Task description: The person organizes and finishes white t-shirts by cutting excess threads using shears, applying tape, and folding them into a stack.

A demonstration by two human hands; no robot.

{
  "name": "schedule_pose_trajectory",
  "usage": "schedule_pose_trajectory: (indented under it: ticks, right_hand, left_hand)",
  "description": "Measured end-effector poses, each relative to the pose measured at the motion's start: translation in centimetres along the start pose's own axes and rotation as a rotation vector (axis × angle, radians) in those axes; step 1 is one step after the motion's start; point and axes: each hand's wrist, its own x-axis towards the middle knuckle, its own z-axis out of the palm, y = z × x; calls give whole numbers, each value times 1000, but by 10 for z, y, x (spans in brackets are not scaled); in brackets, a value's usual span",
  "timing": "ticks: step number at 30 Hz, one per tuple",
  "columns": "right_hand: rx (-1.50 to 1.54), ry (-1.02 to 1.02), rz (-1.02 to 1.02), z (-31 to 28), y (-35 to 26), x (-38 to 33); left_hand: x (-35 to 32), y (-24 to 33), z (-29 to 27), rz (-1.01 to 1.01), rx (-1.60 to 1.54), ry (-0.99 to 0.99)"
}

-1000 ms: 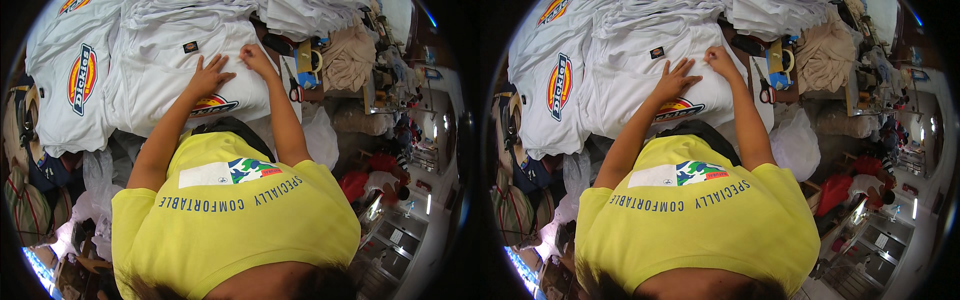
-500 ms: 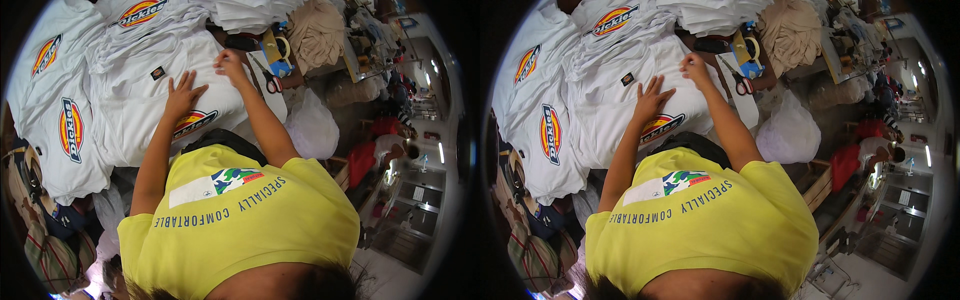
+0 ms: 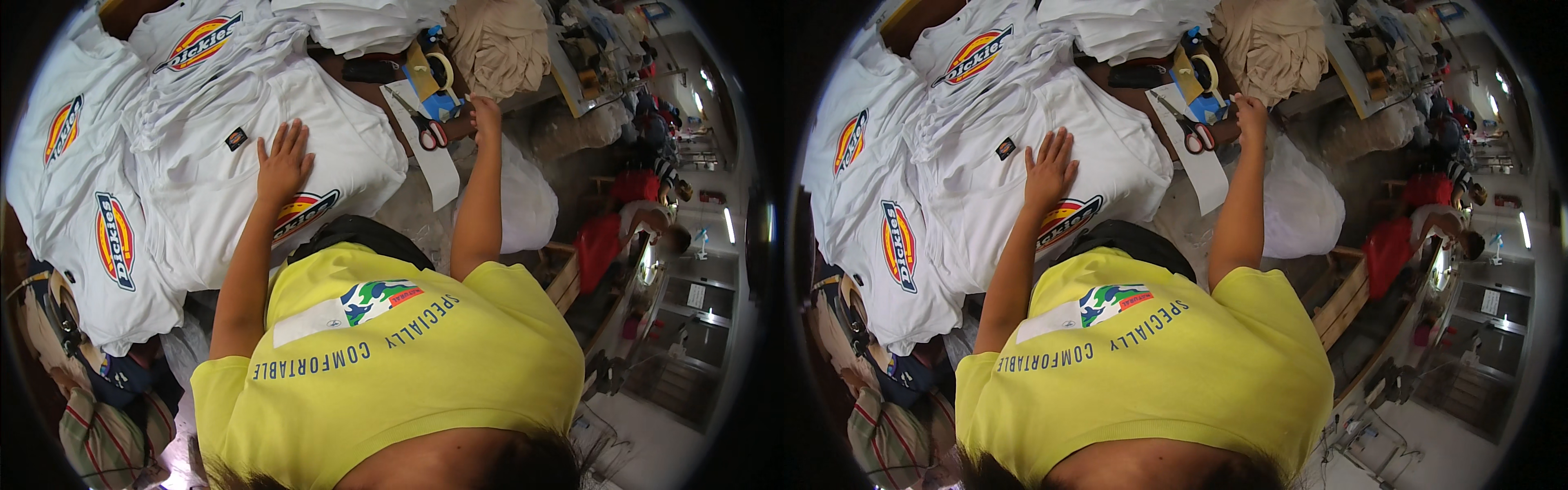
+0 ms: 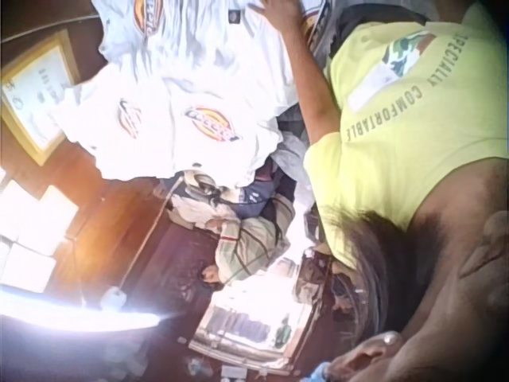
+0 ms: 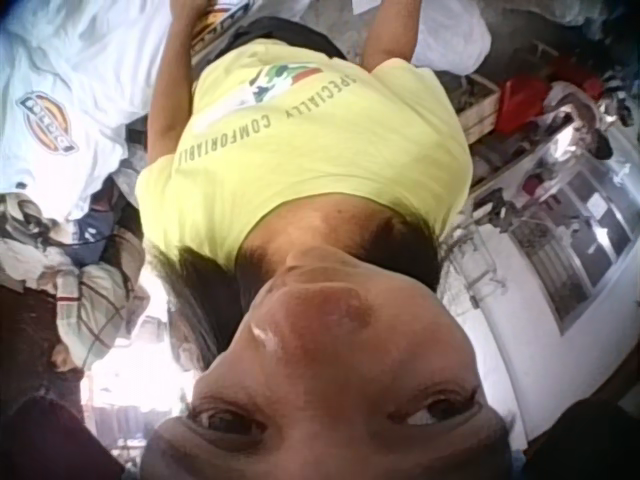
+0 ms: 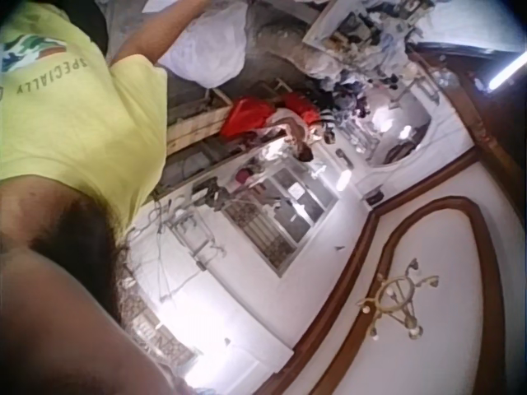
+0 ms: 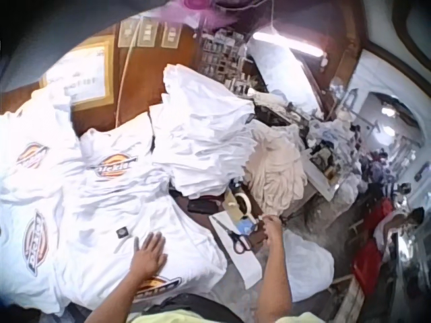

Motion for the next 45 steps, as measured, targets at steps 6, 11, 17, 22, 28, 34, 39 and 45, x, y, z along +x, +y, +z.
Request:
schedule_pose_trajectory:
  ticks: [6, 11, 17, 22, 28, 34, 39, 45]
  right_hand:
    - [-200, -134, 144, 3, 0, 7]
    - [-402, 73, -373, -8, 18, 34]
    - [-293, -27, -483, 27, 30, -8]
    - [-263, 44, -509, 24, 31, -14]
    - [-215, 97, -519, -3, 49, -9]
    - [-119, 12, -396, -17, 50, -4]
    - [-83, -3, -371, -19, 54, 1]
    - [-61, 11, -382, -19, 56, 3]
  left_hand:
    - [2, 1, 0, -15, 22, -31]
    - [7, 5, 0, -3, 6, -31]
    - [35, 29, -8, 21, -50, 110]
    - [121, 70, 0, 242, -268, 210]
    - [222, 97, 64, 445, -252, -2]
    - [282, 75, 106, 132, -402, -54]
    - [285, 107, 103, 262, -115, 31]
    - [338, 138, 107, 469, 196, -75]
